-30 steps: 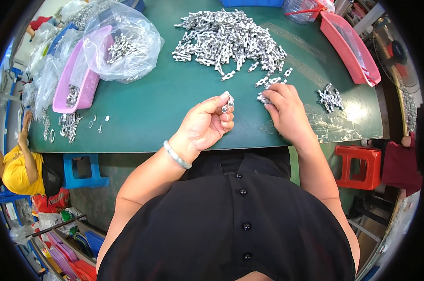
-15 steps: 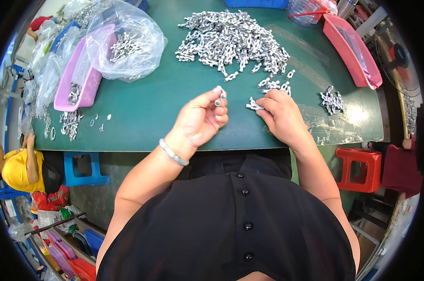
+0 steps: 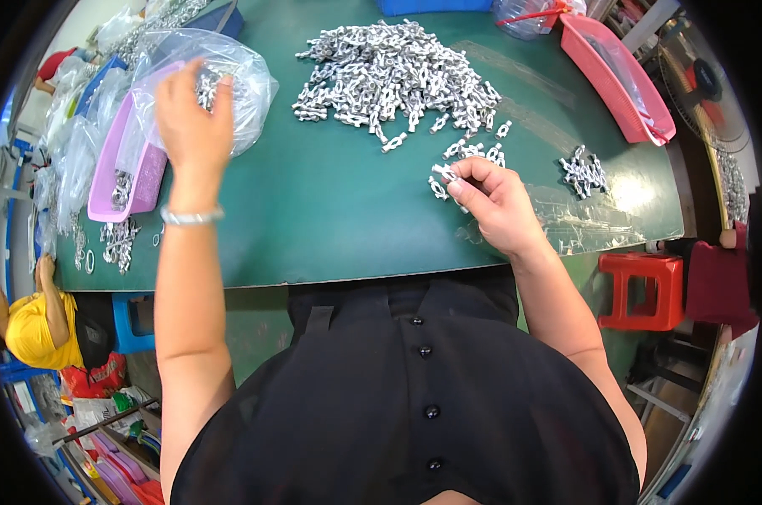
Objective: The person picks up small metal components from a pile on the table, connects the pieces together by hand, and sets them on the work surface.
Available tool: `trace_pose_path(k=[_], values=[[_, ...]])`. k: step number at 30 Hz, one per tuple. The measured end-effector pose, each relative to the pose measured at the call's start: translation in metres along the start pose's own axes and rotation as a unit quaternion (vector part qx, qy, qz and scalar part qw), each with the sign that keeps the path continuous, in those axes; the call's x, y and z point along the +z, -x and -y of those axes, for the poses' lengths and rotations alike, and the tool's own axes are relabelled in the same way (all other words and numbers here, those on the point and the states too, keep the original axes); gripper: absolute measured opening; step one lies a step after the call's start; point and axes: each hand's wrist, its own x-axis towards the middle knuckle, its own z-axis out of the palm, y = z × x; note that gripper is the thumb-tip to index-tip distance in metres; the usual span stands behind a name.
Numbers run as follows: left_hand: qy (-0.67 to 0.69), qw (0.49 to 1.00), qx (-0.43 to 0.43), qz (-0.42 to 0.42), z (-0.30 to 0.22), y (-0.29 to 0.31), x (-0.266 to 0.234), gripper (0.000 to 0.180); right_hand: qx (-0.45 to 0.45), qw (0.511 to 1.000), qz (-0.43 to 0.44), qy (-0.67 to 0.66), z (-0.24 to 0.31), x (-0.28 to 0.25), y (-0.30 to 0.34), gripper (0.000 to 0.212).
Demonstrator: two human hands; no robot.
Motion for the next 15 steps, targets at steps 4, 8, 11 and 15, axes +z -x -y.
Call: trace_pose_path(k=[4, 8, 11, 15], values=[[0.447, 0.79, -0.251, 0.337, -0.103, 0.059, 0.014, 0.018, 0.027, 0.99, -0.01, -0.136, -0.004, 0.001, 0.006, 0.009], [0.596, 0.64, -0.37, 0.313, -0.151, 0.102, 0.022, 0.017, -0.212, 0.969, -0.048, 0.121, 0.005, 0.017, 0.009, 0.01], [0.626, 0.613, -0.393, 0.279, -0.153, 0.108, 0.03, 0.015, -0.215, 0.963, -0.045, 0.153, 0.001, 0.02, 0.01, 0.015], [0.687, 0.503, -0.465, 0.243, -0.148, 0.106, 0.032, 0.007, -0.074, 0.993, 0.009, -0.096, -0.01, 0.02, 0.014, 0.019]])
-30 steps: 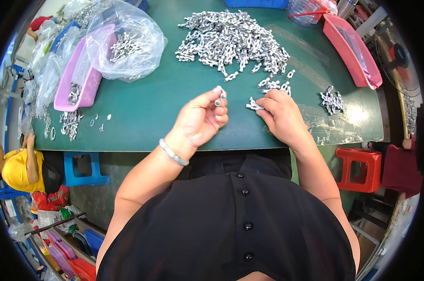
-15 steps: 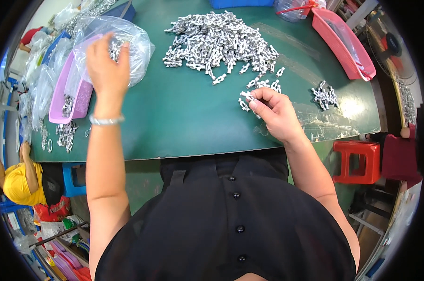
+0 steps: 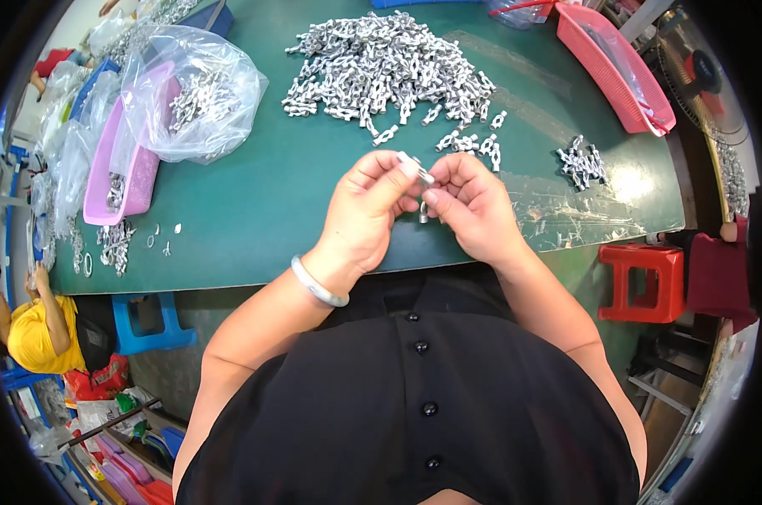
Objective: The person picks up small metal components from a pile on the table, connects the pieces together by hand, and sets them on the work surface.
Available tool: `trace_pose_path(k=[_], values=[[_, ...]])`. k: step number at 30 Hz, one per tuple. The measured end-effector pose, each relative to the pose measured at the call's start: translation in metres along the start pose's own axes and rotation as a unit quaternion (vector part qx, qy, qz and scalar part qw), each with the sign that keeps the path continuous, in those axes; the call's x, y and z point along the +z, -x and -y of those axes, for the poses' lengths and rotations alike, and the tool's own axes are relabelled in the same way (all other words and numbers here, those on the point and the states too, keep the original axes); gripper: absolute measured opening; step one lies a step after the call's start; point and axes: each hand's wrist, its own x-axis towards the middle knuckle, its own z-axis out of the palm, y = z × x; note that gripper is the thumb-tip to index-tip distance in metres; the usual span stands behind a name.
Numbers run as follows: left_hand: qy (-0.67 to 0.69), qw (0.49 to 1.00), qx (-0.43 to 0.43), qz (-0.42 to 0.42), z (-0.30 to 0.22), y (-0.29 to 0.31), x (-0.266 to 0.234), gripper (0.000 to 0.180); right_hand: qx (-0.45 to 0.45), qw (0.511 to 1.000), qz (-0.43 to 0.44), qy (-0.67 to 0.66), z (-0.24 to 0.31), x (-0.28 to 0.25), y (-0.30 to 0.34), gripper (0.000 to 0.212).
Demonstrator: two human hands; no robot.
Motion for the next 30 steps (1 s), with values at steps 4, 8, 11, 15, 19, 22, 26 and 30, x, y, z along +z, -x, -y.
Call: trace_pose_path(k=[4, 8, 11, 15, 19, 22, 26, 30], values=[[0.039, 0.999, 0.009, -0.009, -0.014, -0.002, -0.01, 0.006, 0.095, 0.986, -0.006, -0.139, 0.005, -0.009, -0.004, 0.028], [-0.062, 0.998, -0.014, 0.024, -0.02, 0.007, -0.013, 0.007, 0.054, 0.976, 0.007, -0.211, 0.002, -0.012, -0.004, 0.037], [-0.062, 0.996, -0.037, 0.048, -0.016, 0.012, -0.01, 0.01, 0.049, 0.975, 0.014, -0.218, 0.004, -0.012, -0.004, 0.04], [-0.068, 0.996, -0.037, 0.045, -0.017, 0.014, -0.011, 0.011, 0.047, 0.979, 0.016, -0.199, 0.005, -0.012, -0.003, 0.043], [-0.112, 0.991, -0.025, 0.063, -0.011, 0.015, -0.013, 0.012, 0.021, 0.986, 0.03, -0.16, 0.01, -0.008, -0.002, 0.044], [-0.174, 0.981, 0.03, 0.08, -0.006, 0.019, -0.008, 0.009, -0.039, 0.996, 0.024, -0.072, 0.014, -0.002, 0.003, 0.044], [-0.253, 0.952, 0.14, 0.099, -0.002, 0.021, -0.008, 0.013, -0.234, 0.956, -0.007, 0.176, 0.014, 0.001, 0.004, 0.045], [-0.352, 0.9, 0.241, 0.087, 0.002, 0.021, -0.009, 0.02, -0.303, 0.919, -0.01, 0.253, 0.02, 0.005, 0.004, 0.051]])
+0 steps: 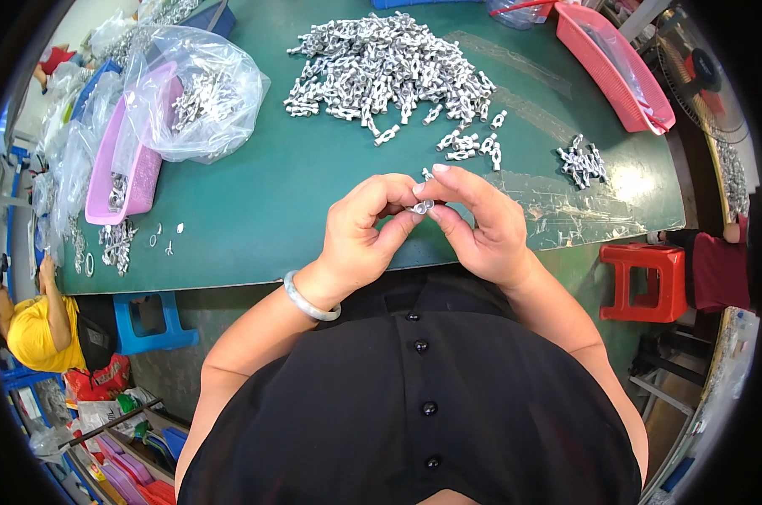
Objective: The person picks up small metal components from a pile on the table, connects the pieces together by hand, and sets them on the work surface.
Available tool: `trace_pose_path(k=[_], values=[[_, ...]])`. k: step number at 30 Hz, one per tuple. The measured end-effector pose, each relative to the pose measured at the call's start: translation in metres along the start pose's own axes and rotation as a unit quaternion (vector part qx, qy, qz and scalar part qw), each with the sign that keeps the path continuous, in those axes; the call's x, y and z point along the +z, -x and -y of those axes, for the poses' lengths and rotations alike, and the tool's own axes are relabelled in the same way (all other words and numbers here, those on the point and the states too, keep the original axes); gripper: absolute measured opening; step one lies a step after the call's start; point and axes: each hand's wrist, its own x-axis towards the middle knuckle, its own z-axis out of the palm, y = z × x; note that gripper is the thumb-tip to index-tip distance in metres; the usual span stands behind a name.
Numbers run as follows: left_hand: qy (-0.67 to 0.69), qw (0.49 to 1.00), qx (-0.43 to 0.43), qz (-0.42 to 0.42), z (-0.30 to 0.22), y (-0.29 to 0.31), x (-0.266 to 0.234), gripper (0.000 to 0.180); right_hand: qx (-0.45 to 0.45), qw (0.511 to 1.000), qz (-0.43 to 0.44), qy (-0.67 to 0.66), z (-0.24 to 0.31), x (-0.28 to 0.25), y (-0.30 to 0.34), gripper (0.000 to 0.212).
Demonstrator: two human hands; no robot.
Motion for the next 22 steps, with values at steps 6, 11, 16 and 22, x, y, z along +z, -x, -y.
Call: trace_pose_path(k=[6, 11, 16, 22], values=[[-0.015, 0.998, 0.043, -0.042, 0.005, 0.002, 0.003, 0.029, -0.046, 0.999, -0.005, 0.014, 0.007, 0.002, -0.002, 0.054], [-0.087, 0.995, 0.05, 0.009, 0.0, -0.001, -0.003, 0.037, 0.059, 0.994, -0.015, -0.091, 0.001, 0.001, 0.003, 0.049], [0.435, 0.856, -0.27, -0.073, 0.005, -0.004, -0.01, 0.02, 0.13, 0.988, -0.034, -0.076, -0.001, -0.002, -0.004, 0.037], [0.594, 0.73, -0.323, -0.093, 0.006, -0.013, -0.021, 0.017, 0.135, 0.922, 0.091, 0.351, -0.042, -0.025, -0.006, 0.043]])
